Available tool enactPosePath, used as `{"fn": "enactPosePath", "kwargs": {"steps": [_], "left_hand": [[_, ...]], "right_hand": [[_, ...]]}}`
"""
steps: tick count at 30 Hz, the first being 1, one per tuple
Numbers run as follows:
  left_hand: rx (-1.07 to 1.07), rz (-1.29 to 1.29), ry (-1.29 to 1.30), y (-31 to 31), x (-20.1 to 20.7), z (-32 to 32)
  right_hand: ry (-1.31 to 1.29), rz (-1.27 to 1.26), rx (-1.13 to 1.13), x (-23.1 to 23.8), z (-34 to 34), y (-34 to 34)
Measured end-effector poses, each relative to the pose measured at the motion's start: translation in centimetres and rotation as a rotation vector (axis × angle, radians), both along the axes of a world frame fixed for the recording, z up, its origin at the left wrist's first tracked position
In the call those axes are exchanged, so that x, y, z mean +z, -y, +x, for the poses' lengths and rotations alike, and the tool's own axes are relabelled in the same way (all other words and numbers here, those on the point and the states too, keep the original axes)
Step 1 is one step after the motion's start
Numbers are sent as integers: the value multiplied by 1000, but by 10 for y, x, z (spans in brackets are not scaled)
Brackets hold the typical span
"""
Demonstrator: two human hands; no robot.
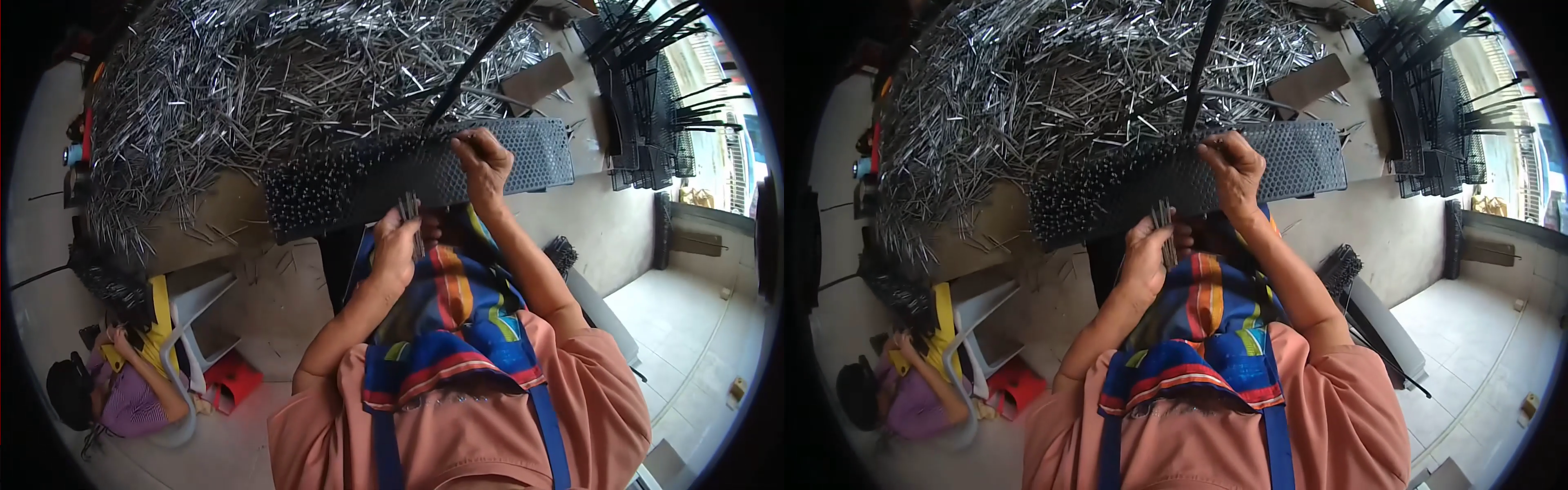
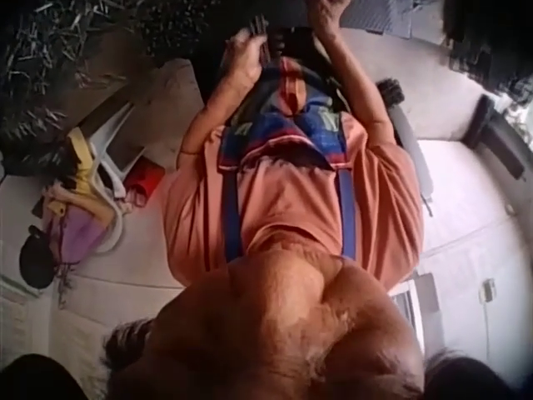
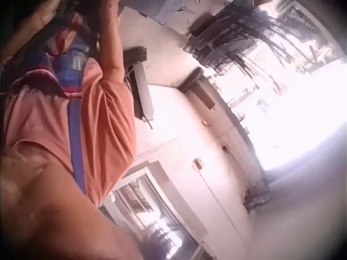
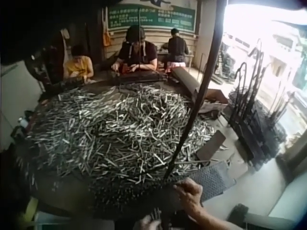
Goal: Inserting thin metal wires into the holes of a perforated metal plate on a workbench.
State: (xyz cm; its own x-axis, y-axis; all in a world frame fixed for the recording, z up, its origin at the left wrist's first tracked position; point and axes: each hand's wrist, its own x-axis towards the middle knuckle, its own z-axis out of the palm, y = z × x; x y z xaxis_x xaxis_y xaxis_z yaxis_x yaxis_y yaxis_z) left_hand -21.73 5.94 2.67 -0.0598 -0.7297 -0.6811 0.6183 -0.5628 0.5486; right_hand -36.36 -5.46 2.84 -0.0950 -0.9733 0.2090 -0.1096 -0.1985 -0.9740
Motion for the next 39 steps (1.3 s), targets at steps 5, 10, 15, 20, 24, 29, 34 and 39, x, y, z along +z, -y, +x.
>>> {"fn": "enactPosePath", "kwargs": {"steps": [5, 10, 15, 20, 24, 29, 34, 39], "left_hand": [[24, -49, -21, -2, -3, 2], [96, -33, -51, -4, -3, 4], [94, -40, -93, -3, -9, 3], [97, -8, -105, -1, -10, 4], [133, 15, -125, 3, -3, 3], [106, -9, -112, 5, -7, 0], [95, -21, -130, 4, -13, 0], [124, -44, -172, 8, -16, -1]], "right_hand": [[-135, -121, 74, -11, 5, -1], [-281, -190, 130, -3, 7, -1], [-282, -212, 276, 0, 4, 2], [-322, -189, 297, -7, 2, 6], [-422, -242, 269, 2, 4, 11], [-524, -288, 311, -9, 0, 16], [-502, -214, 224, -2, 4, 8], [-575, -219, 244, -3, 4, 4]]}}
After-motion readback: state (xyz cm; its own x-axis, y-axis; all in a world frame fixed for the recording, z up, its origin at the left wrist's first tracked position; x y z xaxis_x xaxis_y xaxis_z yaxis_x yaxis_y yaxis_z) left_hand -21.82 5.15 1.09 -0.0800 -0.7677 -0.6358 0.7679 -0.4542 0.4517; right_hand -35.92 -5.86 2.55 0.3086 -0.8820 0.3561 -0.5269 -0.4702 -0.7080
